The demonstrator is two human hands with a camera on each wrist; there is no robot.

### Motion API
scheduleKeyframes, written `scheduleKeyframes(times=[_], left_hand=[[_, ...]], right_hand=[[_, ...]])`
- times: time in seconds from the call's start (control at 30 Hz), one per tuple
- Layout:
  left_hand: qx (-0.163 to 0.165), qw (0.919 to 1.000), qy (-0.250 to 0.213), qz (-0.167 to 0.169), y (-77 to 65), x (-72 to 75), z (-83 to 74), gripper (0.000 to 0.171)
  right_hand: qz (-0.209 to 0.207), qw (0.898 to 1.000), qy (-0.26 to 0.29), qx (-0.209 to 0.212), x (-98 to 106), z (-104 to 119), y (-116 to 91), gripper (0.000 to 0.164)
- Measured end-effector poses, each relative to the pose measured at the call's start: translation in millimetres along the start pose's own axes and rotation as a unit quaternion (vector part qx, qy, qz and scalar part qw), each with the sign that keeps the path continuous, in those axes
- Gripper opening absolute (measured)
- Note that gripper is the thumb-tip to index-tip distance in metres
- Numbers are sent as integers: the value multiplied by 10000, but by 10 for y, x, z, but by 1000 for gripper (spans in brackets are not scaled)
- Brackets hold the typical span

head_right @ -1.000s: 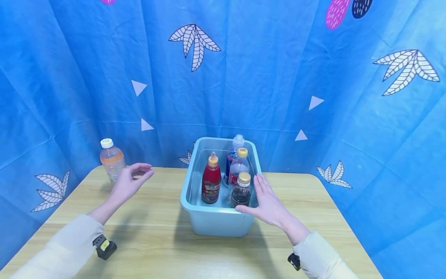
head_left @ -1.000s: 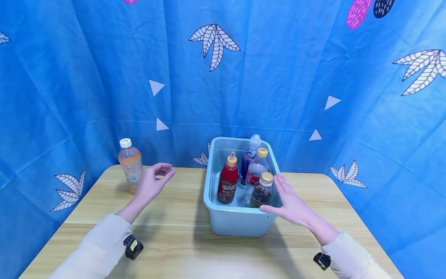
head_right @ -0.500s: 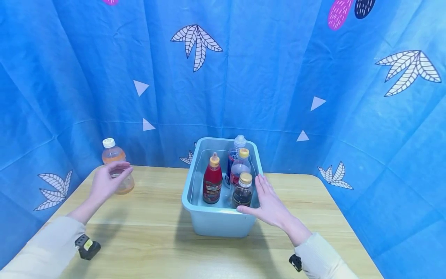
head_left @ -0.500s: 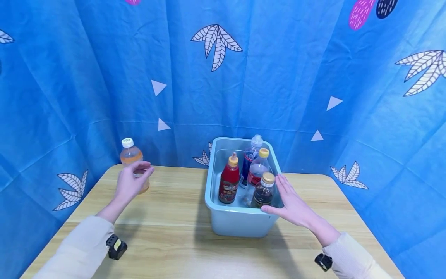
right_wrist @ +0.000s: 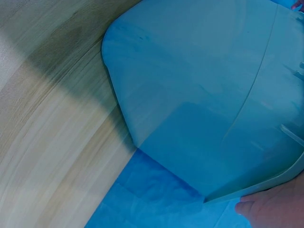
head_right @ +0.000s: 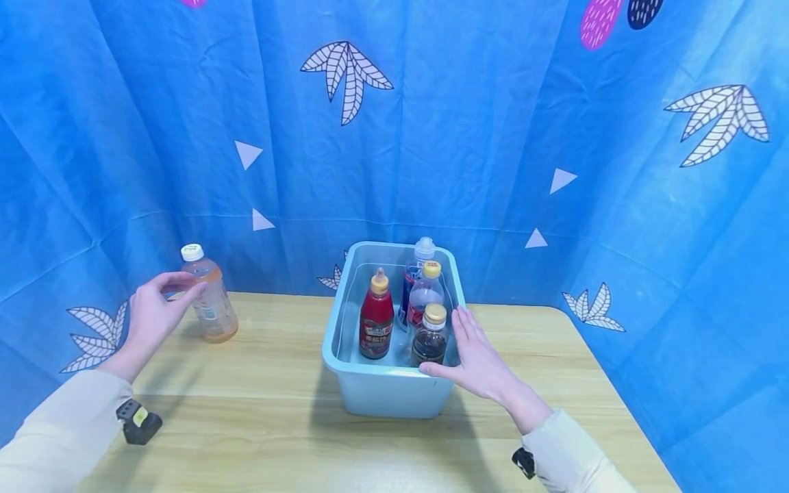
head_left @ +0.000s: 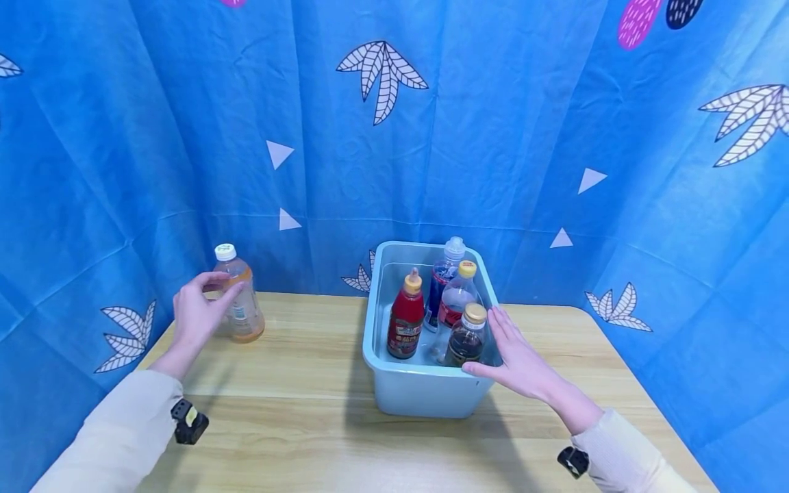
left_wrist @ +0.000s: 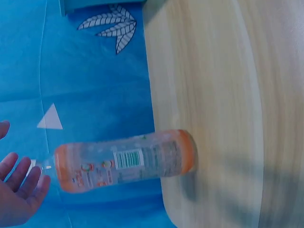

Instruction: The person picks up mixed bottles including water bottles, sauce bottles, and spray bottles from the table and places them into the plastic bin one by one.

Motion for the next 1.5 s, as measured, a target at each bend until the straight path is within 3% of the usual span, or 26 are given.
scheduleKeyframes(times=[0.4,1.0,1.5], left_hand=[[443,9988,75,-206,195,103,170,58],[1213,9923,-212,-159,438,-61,348,75],[1661,9849,-474,-142,493,-202,498,75]], right_hand=[[18,10000,-20,-13,11,10,-1,103],[28,10000,24,-44,22,2,-6,103],[16,10000,-30,-62,9,-8,-4,104]])
Point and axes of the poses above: each hand's wrist, its own y-axis towards the middle knuckle, its own x-axis out of the back of the hand, z = x × y, the point moved 9 cm from there along y, towards the middle knuckle, and after that the axes turned 2 degrees about -z, right-handed, at the moved point
